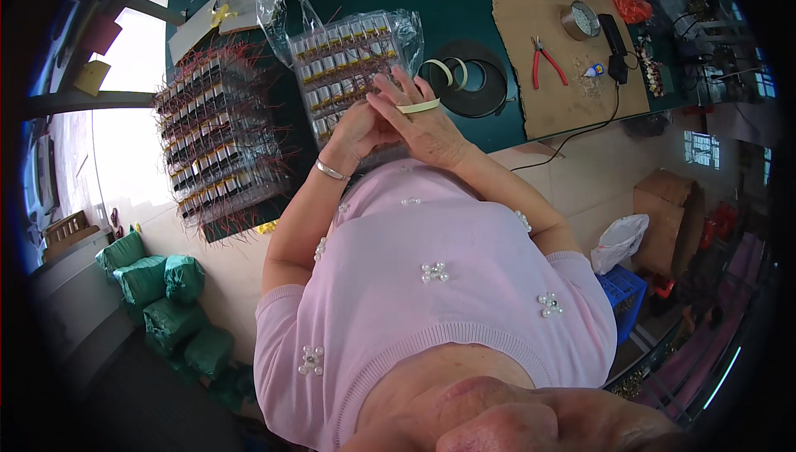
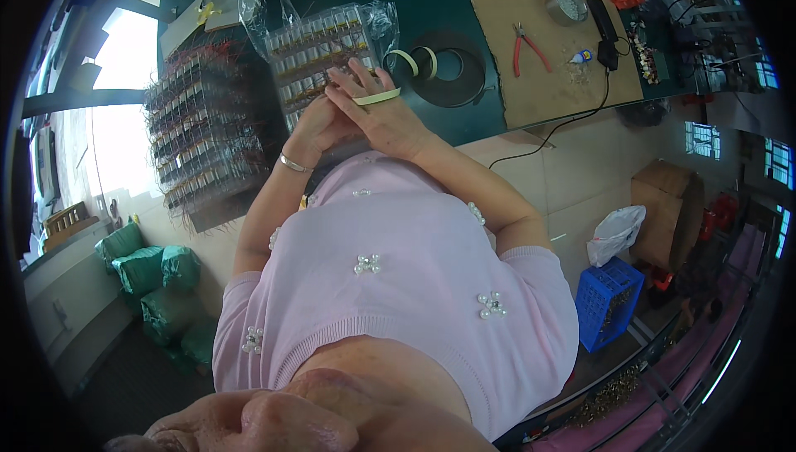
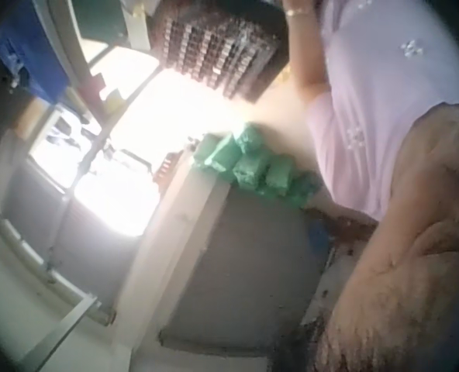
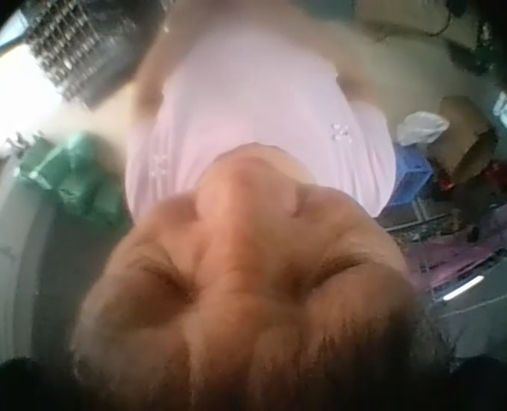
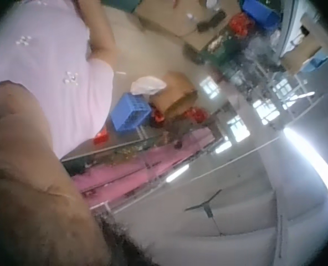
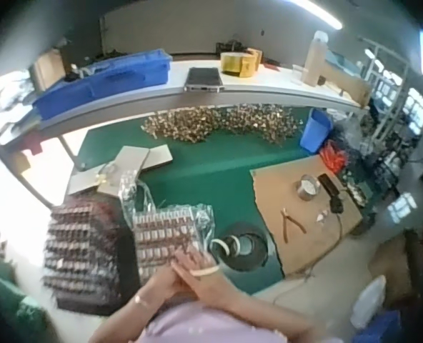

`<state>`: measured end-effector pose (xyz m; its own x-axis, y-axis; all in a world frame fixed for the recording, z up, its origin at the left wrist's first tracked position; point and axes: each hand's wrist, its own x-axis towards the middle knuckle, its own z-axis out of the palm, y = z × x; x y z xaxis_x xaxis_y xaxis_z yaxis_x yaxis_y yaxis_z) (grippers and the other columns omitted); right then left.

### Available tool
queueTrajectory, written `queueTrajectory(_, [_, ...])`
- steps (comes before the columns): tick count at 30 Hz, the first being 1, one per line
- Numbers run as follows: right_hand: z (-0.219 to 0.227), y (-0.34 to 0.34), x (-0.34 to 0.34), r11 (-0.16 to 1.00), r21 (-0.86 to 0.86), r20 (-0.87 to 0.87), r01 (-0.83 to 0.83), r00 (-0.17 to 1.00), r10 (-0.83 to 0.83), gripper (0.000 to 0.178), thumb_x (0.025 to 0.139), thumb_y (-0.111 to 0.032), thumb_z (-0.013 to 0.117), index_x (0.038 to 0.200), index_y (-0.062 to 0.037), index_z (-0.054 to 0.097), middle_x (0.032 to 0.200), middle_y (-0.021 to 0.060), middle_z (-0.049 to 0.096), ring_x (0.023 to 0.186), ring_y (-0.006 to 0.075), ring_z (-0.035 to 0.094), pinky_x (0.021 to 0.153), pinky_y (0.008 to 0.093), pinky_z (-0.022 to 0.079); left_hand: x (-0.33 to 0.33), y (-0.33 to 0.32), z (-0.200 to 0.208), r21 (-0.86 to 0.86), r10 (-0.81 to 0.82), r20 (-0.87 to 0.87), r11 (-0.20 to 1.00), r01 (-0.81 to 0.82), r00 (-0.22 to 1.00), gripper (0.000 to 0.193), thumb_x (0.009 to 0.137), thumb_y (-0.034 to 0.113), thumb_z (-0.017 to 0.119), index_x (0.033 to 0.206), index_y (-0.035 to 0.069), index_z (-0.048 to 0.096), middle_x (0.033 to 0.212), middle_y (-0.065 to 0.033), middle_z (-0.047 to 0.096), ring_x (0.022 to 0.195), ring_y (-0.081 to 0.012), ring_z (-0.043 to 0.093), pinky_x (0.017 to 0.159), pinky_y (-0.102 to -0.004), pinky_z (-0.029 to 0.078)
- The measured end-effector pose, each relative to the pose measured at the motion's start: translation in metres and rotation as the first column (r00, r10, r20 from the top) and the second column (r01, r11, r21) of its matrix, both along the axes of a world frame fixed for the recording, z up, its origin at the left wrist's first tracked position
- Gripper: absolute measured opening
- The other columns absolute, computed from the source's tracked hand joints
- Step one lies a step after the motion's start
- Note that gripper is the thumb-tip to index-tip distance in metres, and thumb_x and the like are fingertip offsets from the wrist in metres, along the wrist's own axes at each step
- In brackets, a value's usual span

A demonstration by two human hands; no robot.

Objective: Assembling small electronic components by wrapping them with black adhesive tape and organizing them into trays.

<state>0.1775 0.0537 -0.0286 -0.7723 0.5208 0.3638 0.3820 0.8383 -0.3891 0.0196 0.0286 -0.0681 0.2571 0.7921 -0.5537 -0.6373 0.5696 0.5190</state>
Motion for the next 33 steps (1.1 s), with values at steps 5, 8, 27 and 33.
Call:
queueTrajectory(5, [0.006, -0.005, 0.0, 0.993, 0.019, 0.103, -0.114, 0.988, 0.112, 0.066, 0.076, -0.001, 0.06, 0.137, -0.0124, 0.038, 0.145, 0.0182, 0.028, 0.134, 0.0387, 0.025, 0.106, 0.0523, 0.022, -0.008, 0.006, 0.008, 0.167, 0.005, 0.16, 0.985, -0.032, 0.987, 0.028, 0.094, 0.019, 0.049, 0.113, 0.0, 0.055, 0.101, -0.0101, 0.061, 0.091, -0.0205, 0.063, 0.077, -0.0326, 0.056])
queueTrajectory(8, [0.003, -0.009, 0.0, 0.994, 0.104, -0.009, -0.031, 0.999, 0.033, 0.064, 0.077, 0.0, 0.058, 0.137, -0.0124, 0.038, 0.144, 0.0208, 0.028, 0.133, 0.0394, 0.028, 0.105, 0.0494, 0.027, -0.023, 0.022, 0.011, 0.322, 0.109, -0.046, 0.943, -0.088, 0.993, 0.027, 0.096, 0.018, 0.047, 0.109, -0.004, 0.056, 0.102, -0.0113, 0.061, 0.086, -0.0212, 0.063, 0.076, -0.0327, 0.055])
queueTrajectory(27, [0.062, 0.072, 0.02, 0.391, -0.838, -0.504, -0.38, 0.814, -0.287, 0.022, 0.089, -0.015, 0.061, 0.104, 0.001, 0.063, 0.098, 0.0061, 0.065, 0.077, 0.0045, 0.054, 0.06, 0.0174, 0.041, -0.021, 0.029, 0.051, 0.298, 0.139, 0.767, 0.788, -0.539, 0.627, 0.021, 0.092, 0.02, 0.048, 0.075, 0.01, 0.042, 0.065, 0.0008, 0.037, 0.061, -0.0117, 0.038, 0.057, -0.0267, 0.03])
queueTrajectory(33, [0.022, 0.048, -0.004, 0.328, -0.926, -0.172, -0.185, 0.983, 0.069, 0.027, 0.084, -0.019, 0.067, 0.106, -0.0031, 0.066, 0.098, 0.0021, 0.065, 0.077, 0.0053, 0.053, 0.07, 0.0222, 0.043, -0.021, 0.049, 0.047, 0.443, -0.079, 0.798, 0.749, -0.492, 0.598, 0.023, 0.091, 0.024, 0.052, 0.074, 0.012, 0.041, 0.065, 0.0023, 0.035, 0.061, -0.0119, 0.036, 0.061, -0.0277, 0.03])
